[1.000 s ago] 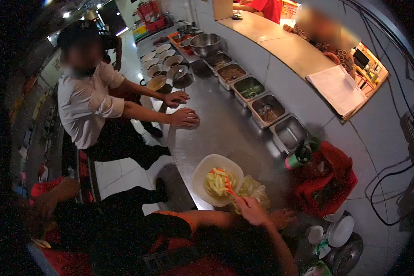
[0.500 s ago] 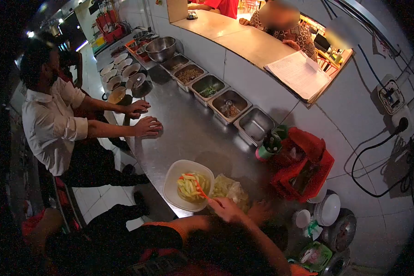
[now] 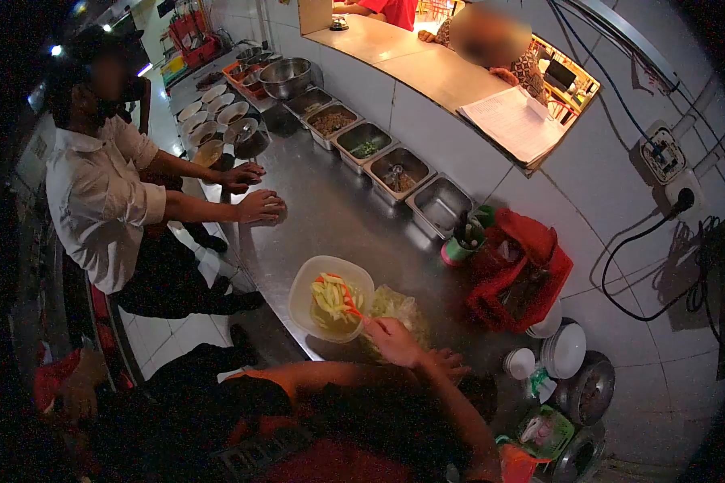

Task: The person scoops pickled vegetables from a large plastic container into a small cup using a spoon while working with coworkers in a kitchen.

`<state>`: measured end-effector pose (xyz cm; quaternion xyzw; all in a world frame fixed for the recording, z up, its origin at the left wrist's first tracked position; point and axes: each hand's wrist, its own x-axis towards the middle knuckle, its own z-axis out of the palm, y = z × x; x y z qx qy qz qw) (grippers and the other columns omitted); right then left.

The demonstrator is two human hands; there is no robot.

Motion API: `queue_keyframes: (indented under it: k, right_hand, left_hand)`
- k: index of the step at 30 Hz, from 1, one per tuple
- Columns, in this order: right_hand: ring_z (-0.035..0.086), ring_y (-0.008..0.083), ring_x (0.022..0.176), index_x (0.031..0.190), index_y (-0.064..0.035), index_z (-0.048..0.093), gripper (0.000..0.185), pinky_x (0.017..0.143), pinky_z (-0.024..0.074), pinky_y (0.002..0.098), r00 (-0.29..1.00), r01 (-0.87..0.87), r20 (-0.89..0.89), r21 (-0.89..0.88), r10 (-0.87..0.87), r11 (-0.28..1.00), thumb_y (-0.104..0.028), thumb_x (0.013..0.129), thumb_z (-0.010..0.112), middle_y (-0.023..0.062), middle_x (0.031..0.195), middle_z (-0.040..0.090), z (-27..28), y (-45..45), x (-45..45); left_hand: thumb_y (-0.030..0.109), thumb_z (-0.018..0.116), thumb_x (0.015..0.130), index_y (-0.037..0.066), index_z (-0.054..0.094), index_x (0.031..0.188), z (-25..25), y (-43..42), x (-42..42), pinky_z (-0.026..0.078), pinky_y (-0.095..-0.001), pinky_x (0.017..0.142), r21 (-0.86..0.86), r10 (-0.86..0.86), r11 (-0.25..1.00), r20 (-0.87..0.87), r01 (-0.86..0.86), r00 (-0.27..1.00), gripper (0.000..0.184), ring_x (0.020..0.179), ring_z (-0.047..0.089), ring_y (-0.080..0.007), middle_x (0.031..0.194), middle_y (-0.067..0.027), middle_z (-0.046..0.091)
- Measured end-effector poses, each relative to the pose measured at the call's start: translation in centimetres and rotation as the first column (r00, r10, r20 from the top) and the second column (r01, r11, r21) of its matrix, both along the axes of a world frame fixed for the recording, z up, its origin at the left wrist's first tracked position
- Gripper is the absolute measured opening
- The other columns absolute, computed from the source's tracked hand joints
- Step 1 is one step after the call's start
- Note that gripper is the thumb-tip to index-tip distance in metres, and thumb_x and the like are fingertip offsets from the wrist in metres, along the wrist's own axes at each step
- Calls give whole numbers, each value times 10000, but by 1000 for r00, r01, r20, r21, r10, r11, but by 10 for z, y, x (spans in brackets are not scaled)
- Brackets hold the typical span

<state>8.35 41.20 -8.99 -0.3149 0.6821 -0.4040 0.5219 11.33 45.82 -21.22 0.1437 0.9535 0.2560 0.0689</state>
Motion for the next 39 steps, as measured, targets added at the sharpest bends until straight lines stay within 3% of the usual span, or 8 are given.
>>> queue_keyframes:
  k: [2, 3, 5, 8, 15, 22, 26, 39]
  right_hand:
    - [464, 108, 654, 943, 33, 631, 435, 595, 405, 303, 1000, 8, 1, 14, -8, 1000, -359, 1015, 456, -6, 713, 516, 2, 4, 2]
    - [450, 102, 645, 896, 15, 615, 433, 585, 395, 297, 999, 34, -21, 1, -34, 999, -369, 1015, 456, -17, 709, 503, 3, 2, 2]
    - [437, 96, 635, 848, -3, 599, 436, 576, 384, 291, 998, 53, -40, -14, -54, 998, -379, 1015, 455, -28, 704, 489, 11, 1, 4]
    - [334, 50, 507, 753, -109, 491, 376, 436, 270, 247, 996, 89, 7, 32, -89, 996, -364, 1024, 439, -62, 636, 392, 22, 1, 5]
    - [351, 60, 496, 703, -111, 470, 410, 447, 283, 245, 959, 203, 205, -11, -197, 979, -379, 1014, 465, -58, 595, 396, 1, 7, 5]
    - [364, 71, 461, 693, -115, 491, 419, 416, 273, 264, 955, 272, 135, -39, -264, 962, -396, 1003, 484, -47, 574, 415, 6, 4, 20]
    - [353, 90, 415, 662, -115, 465, 437, 390, 258, 276, 949, 285, 162, -80, -270, 955, -385, 1005, 483, -35, 532, 384, -20, 11, 13]
    - [363, 92, 418, 615, -88, 499, 488, 403, 267, 289, 862, 504, 122, -88, -493, 859, -422, 969, 528, -11, 509, 419, -53, 5, 14]
  left_hand:
    - [426, 628, 876, 93, 418, 1421, -18, -30, 35, 316, -528, 1086, 402, -68, 898, -279, 181, 958, 671, 1351, 374, -293, 1486, -117, 373]
    - [426, 628, 876, 93, 418, 1421, 8, -53, 44, 316, -528, 1086, 397, -66, 900, -281, 179, 957, 671, 1351, 374, -293, 1486, -117, 373]
    - [390, 696, 838, 88, 468, 1386, 77, -98, 62, 342, -467, 1084, 544, -301, 838, 526, -43, 795, 667, 1316, 424, -310, 1397, -144, 481]
    - [321, 751, 749, 64, 529, 1281, 87, -141, 114, 432, -426, 989, 420, -28, 904, 240, -78, 970, 631, 1204, 521, -357, 1254, -190, 577]
    - [406, 793, 722, 71, 492, 1354, 190, -267, 230, 407, -421, 1035, 185, 332, 885, 396, -428, 856, 775, 1237, 476, -379, 1295, -203, 514]
    - [430, 798, 686, 90, 476, 1362, 91, -343, 202, 410, -446, 1027, 44, 756, 647, 91, -761, 648, 823, 1245, 447, -398, 1339, -174, 472]
    - [409, 801, 699, 114, 431, 1400, 51, -349, 165, 389, -488, 1047, -112, 737, 674, 163, -730, 656, 846, 1280, 415, -398, 1399, -169, 421]
    - [419, 879, 584, 82, 253, 1497, -27, -383, 154, 305, -512, 1105, 180, 630, 766, -19, -618, 776, 1157, 1377, 299, -424, 1508, -195, 299]
